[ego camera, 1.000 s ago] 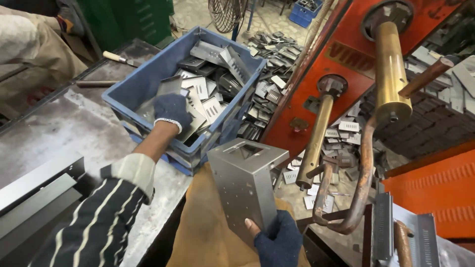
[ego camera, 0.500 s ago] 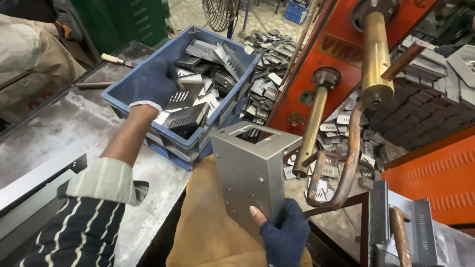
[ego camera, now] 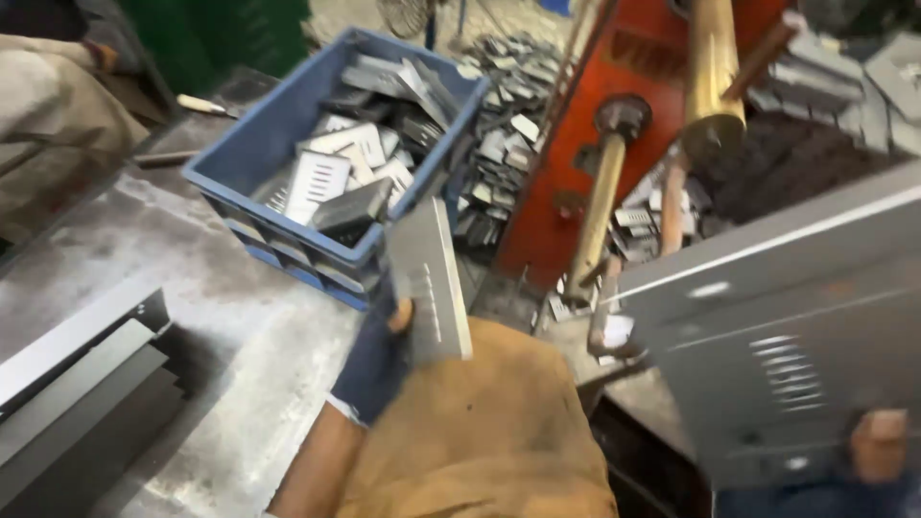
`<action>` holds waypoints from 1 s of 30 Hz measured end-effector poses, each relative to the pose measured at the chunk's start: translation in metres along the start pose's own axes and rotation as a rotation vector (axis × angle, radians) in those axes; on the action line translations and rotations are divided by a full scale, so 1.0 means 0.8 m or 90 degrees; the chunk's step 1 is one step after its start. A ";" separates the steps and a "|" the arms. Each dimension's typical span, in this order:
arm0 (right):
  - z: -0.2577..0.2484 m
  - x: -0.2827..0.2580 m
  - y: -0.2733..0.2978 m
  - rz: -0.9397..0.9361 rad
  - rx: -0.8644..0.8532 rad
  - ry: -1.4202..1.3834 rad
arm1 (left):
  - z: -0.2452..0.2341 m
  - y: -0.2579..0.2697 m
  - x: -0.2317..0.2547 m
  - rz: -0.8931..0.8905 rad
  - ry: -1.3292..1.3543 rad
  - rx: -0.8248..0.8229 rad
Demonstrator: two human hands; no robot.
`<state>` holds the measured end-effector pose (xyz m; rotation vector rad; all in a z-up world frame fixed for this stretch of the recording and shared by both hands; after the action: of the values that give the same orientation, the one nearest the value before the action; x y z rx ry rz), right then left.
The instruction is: Assembling metal box housings using a spot-welding machine and hand tools like a hammer.
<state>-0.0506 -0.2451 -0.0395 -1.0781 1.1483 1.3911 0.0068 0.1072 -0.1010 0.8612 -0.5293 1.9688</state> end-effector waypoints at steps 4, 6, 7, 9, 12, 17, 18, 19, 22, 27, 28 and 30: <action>-0.015 -0.022 -0.044 0.006 0.055 -0.092 | 0.007 0.084 -0.155 -0.333 0.276 -0.065; -0.024 -0.042 -0.073 0.006 0.075 -0.127 | 0.031 0.129 -0.197 -0.492 0.289 -0.017; -0.024 -0.049 -0.089 0.005 0.082 -0.148 | 0.040 0.152 -0.225 -0.657 0.452 -0.030; -0.022 -0.058 -0.112 0.002 0.095 -0.189 | 0.066 0.163 -0.240 -0.831 0.619 -0.040; -0.008 -0.063 -0.123 -0.006 0.107 -0.258 | 0.070 0.066 -0.198 -0.227 0.498 -0.221; 0.036 -0.061 -0.096 0.004 0.128 -0.277 | 0.067 -0.003 -0.169 -0.248 0.349 -0.153; 0.037 -0.057 -0.093 0.003 0.129 -0.278 | 0.080 0.005 -0.164 -0.248 0.349 -0.154; 0.036 -0.054 -0.088 0.000 0.147 -0.257 | 0.104 0.017 -0.149 -0.231 0.514 -0.240; 0.029 -0.041 -0.079 0.005 0.163 -0.221 | 0.074 0.036 -0.238 -0.329 0.643 -0.178; 0.013 -0.013 -0.075 0.043 0.148 -0.190 | 0.105 0.066 -0.205 -0.249 -0.024 0.053; 0.015 -0.015 -0.074 0.042 0.144 -0.185 | 0.117 0.065 -0.195 -0.260 -0.031 0.067; 0.015 -0.016 -0.072 0.042 0.138 -0.178 | 0.130 0.065 -0.185 -0.270 -0.037 0.083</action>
<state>0.0077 -0.2316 -0.0310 -0.6741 1.1052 1.3824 0.0526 -0.0705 -0.1432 1.0225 -0.2267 1.6048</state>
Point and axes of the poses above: each hand's wrist, its own y-axis away from the middle knuckle, its own z-axis out of the palm, x = y × z, the point moved 6 cm from there along -y, towards the middle knuckle, and after that the axes turned 5 degrees about z, right-handed, at the moved point
